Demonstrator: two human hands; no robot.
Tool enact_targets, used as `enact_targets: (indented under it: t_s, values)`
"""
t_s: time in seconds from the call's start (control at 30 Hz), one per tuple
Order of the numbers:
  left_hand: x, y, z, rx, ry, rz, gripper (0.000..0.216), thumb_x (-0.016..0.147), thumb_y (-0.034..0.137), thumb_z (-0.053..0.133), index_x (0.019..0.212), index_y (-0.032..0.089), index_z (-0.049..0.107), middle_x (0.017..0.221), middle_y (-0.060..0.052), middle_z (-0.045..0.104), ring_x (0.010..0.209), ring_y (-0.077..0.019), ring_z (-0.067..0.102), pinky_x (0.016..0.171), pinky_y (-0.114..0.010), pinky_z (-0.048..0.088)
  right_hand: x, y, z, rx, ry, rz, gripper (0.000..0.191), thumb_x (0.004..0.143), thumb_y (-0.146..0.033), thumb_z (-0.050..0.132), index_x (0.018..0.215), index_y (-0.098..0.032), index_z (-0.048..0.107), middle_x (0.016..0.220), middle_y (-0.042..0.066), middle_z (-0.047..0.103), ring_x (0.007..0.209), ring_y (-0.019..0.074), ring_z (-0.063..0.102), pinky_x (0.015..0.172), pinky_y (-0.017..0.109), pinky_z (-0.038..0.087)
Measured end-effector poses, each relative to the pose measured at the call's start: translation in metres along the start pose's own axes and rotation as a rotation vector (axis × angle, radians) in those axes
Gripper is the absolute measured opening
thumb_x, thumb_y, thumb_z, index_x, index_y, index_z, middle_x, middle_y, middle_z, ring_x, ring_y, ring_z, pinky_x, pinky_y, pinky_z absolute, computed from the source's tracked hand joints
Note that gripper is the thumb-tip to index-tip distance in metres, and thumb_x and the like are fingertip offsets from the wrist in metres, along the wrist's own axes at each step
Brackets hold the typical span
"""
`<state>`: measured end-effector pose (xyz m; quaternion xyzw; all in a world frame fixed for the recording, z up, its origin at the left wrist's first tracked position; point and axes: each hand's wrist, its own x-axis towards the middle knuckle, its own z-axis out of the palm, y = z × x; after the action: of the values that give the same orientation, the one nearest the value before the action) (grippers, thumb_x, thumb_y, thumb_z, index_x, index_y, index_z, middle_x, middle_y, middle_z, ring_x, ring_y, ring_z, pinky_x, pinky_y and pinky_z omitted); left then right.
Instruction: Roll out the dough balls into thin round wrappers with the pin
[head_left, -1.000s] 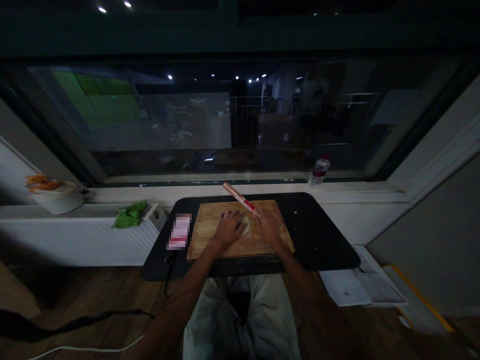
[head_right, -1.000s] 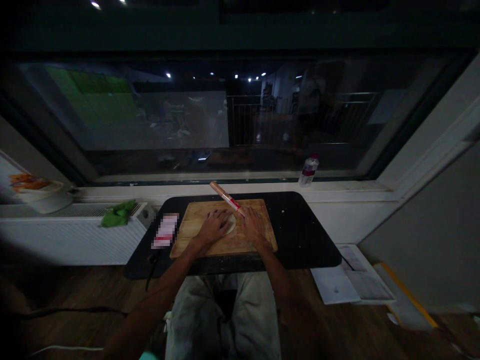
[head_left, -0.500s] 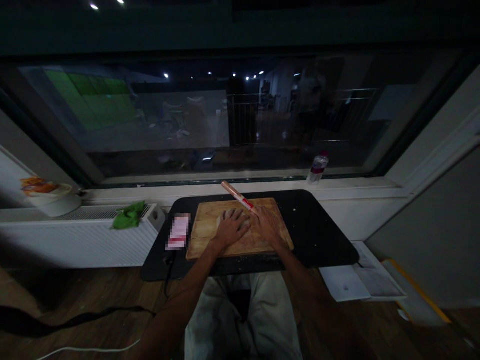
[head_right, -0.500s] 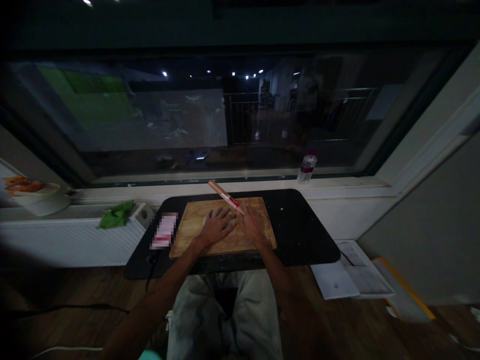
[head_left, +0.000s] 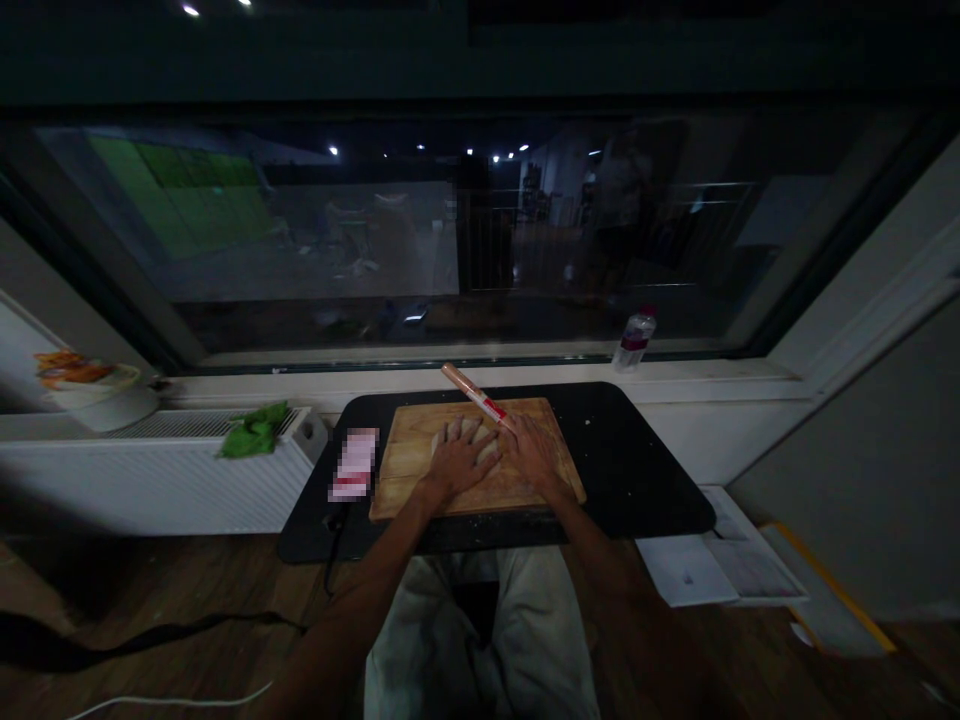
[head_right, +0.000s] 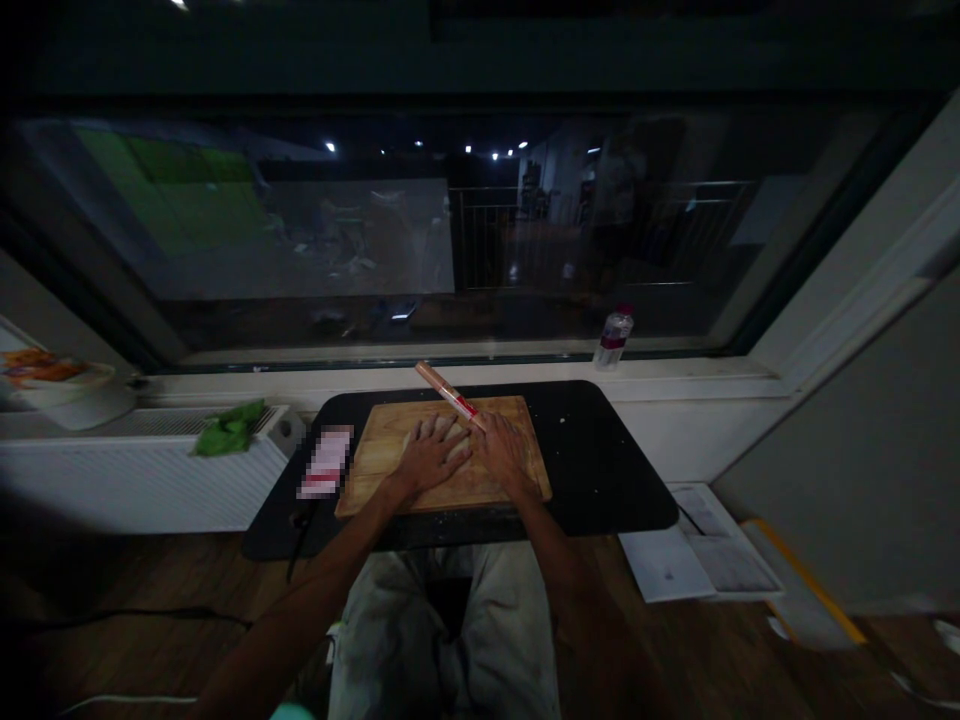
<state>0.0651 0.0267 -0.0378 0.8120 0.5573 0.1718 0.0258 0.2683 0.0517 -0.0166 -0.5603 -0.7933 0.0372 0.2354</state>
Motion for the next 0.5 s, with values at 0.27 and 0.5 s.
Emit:
enact_targets:
  t_s: [0.27, 0.5]
  values:
    - [0.0007, -0.0005, -0.0006, -0.046, -0.001, -0.021, 0.054, 0.111, 0.06, 0.057, 0.161, 0.043, 0.065, 0.178, -0.005, 0.052, 0.17, -0.0469, 0.033, 0.136, -0.077, 0.021, -0.0013, -0.0043, -0.0067, -0.006, -0.011, 0.005, 0.041, 0.121, -0.037, 0.039, 0.145, -0.021, 0.069, 0.138, 0.015, 0.077, 0.129, 0.0287, 0.07, 0.113, 0.037, 0.052]
    - [0.0035, -0.0026, 0.0062, -0.1, 0.045, -0.056, 0.074, 0.109, 0.066, 0.055, 0.173, 0.029, 0.05, 0.176, -0.015, 0.053, 0.169, -0.0461, 0.036, 0.138, -0.071, 0.021, 0.0015, -0.0005, -0.001, 0.005, -0.02, -0.007, 0.043, 0.121, -0.036, 0.037, 0.146, -0.022, 0.07, 0.14, 0.014, 0.077, 0.128, 0.0285, 0.07, 0.11, 0.036, 0.054]
